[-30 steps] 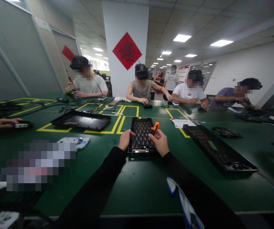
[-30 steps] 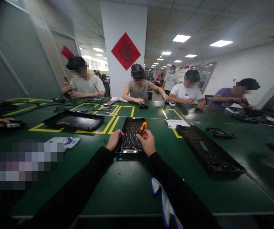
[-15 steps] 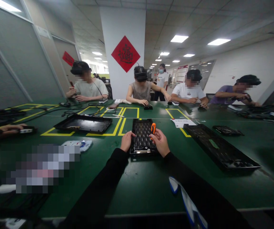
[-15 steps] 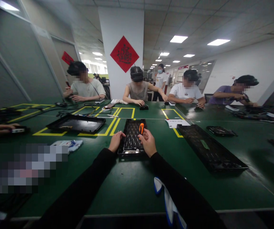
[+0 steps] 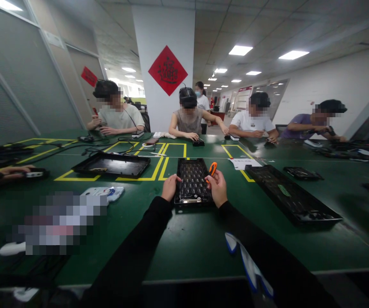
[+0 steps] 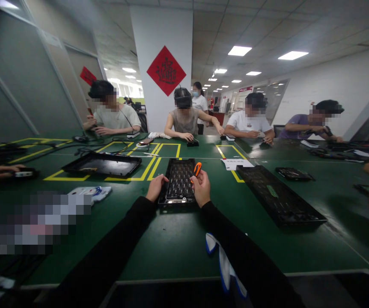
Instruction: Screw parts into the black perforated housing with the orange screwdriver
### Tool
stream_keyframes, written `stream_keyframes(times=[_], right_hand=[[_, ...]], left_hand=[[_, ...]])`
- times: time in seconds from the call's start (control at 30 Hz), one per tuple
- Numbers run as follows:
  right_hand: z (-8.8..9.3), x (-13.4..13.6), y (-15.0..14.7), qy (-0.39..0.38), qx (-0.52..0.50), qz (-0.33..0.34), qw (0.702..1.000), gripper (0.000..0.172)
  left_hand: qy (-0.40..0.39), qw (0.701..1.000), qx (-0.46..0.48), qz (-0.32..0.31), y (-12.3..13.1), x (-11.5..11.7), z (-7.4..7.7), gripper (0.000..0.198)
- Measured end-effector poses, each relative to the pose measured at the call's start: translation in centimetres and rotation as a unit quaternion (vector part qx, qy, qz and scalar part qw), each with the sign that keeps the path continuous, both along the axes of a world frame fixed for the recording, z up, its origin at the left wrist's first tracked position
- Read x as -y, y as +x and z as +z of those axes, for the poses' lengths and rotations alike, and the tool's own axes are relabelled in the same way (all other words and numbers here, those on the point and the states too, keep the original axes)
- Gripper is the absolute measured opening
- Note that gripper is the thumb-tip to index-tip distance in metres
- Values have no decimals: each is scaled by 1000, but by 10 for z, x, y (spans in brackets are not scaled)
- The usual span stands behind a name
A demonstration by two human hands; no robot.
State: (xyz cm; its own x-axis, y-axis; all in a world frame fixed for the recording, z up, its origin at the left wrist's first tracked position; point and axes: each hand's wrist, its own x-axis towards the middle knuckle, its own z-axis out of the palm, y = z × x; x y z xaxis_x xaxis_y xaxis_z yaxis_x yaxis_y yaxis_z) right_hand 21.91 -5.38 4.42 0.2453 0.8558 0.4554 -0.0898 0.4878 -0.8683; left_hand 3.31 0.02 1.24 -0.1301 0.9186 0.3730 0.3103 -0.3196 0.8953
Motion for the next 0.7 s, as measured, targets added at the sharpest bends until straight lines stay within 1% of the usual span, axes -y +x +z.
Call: stream_keyframes(times=[0.17, 0.3, 0.5, 0.7], right_hand=[[0, 1, 0, 11, 4, 22, 1000, 31], [0, 2, -1, 11, 15, 34, 999, 33], [-1, 2, -1, 12, 17, 36, 999, 32], [0, 3, -1, 12, 32, 38, 999, 33]], left_hand=[[1, 1000, 5, -6, -2, -6, -8, 44], [3, 1000, 8, -8, -2, -8, -9, 45], [0, 1000, 14, -1, -2, -7, -8, 44], [-6, 1000, 16, 5, 0, -1, -1, 43]])
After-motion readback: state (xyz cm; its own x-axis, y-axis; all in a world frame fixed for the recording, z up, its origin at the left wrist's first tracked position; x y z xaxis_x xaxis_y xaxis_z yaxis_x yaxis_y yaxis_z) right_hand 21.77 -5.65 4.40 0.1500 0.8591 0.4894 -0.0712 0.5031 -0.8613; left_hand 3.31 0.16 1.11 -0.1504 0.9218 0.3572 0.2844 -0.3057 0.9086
